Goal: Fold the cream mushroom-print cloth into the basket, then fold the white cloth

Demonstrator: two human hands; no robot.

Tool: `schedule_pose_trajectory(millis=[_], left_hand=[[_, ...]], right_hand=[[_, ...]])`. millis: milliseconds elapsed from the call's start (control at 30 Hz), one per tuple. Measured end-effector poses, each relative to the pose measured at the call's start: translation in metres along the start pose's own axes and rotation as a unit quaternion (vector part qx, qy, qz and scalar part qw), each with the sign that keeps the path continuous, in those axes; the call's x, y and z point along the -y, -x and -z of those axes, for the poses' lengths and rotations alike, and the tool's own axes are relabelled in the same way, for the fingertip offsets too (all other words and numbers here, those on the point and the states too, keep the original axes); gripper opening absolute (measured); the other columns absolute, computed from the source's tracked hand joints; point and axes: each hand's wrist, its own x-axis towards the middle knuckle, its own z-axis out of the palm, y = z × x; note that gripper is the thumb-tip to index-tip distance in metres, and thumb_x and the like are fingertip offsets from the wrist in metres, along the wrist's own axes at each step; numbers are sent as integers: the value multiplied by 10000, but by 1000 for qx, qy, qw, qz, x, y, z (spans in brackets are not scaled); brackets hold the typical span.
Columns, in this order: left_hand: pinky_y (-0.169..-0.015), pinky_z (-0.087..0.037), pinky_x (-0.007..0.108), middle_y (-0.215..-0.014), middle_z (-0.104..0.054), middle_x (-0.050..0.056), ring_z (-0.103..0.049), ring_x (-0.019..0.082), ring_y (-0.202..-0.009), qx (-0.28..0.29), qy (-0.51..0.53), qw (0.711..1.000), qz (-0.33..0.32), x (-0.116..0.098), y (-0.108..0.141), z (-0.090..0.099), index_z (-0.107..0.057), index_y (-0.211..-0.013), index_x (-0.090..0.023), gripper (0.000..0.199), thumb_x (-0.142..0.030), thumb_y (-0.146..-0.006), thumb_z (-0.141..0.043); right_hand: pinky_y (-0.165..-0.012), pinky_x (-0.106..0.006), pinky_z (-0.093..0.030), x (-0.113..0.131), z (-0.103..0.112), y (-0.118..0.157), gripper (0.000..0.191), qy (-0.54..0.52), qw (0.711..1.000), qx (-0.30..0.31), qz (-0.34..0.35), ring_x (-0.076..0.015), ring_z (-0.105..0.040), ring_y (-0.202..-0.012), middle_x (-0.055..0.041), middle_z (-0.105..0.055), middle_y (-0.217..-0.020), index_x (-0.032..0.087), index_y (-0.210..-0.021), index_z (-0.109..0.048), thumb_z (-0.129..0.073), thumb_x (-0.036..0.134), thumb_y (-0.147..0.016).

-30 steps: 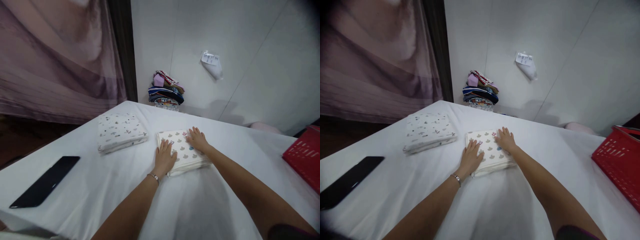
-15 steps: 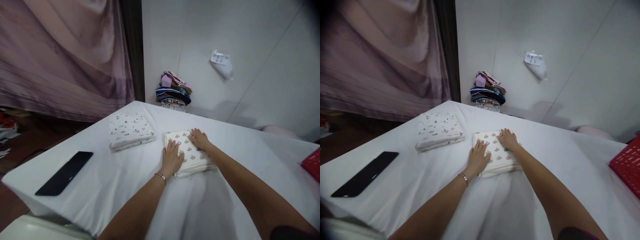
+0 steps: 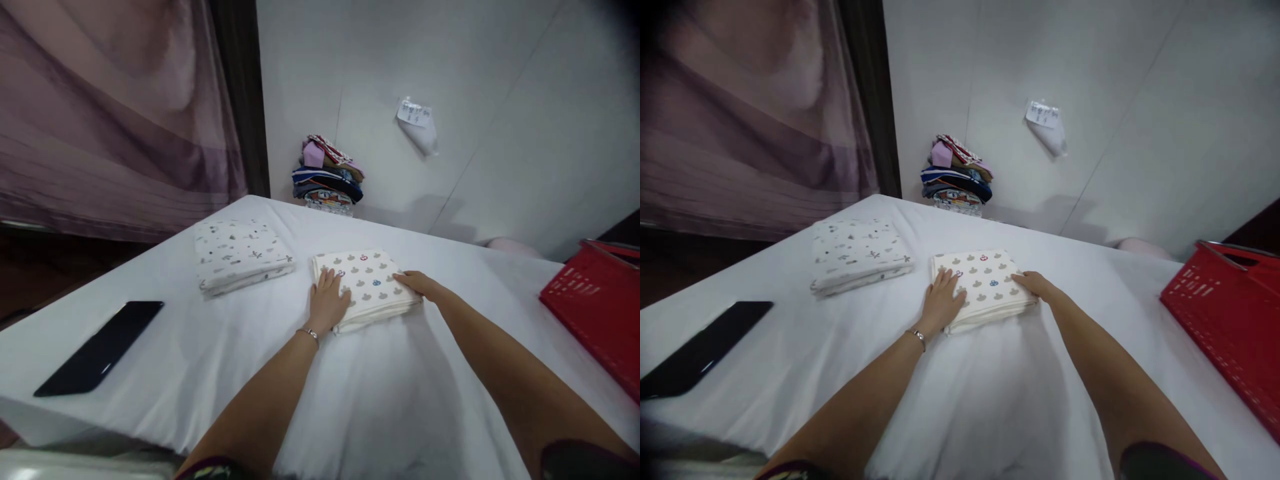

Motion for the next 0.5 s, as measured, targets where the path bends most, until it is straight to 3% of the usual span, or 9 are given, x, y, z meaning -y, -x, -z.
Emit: schedule_pose_trajectory(millis=[167, 300, 367, 500], left_hand=[[-1090, -198, 485, -1507, -223, 37, -90, 222, -1399, -3, -6, 1000, -7, 2, -1, -1, -363, -1371, -220, 545, -451, -879, -330], [-1091, -203, 475, -1504, -234, 36, -92, 219, -1398, -9, -13, 1000, -17, 4, -3, -3, -373, -1367, -215, 544, -456, -882, -321], [-1093, -204, 468, -1504, -235, 36, -92, 219, -1398, -10, -15, 1000, -18, 5, -4, -3, -378, -1364, -215, 544, -461, -882, -321], [-1094, -203, 466, -1505, -232, 33, -99, 223, -1397, -7, -16, 1000, -19, 4, -5, -2, -381, -1364, -222, 539, -457, -881, -329]], right_hand=[[-660, -329, -545, -7, 7, 23, 543, -143, 985, 68, -65, -239, -620, -895, -164, -623, -1116, 125, -1068, -603, -638, 549, -731], [-659, -304, -555, -18, 8, 35, 355, -287, 950, 118, -40, -190, -621, -814, -134, -662, -983, 102, -962, -617, -635, 413, -790], [-647, -273, -548, -23, 5, 37, 316, -328, 938, 108, -25, -170, -617, -775, -116, -670, -916, 104, -936, -621, -625, 392, -806], [-579, -244, -532, -30, -2, 38, 327, -319, 944, 66, -52, -152, -603, -687, -96, -672, -824, 108, -902, -626, -668, 404, -769]])
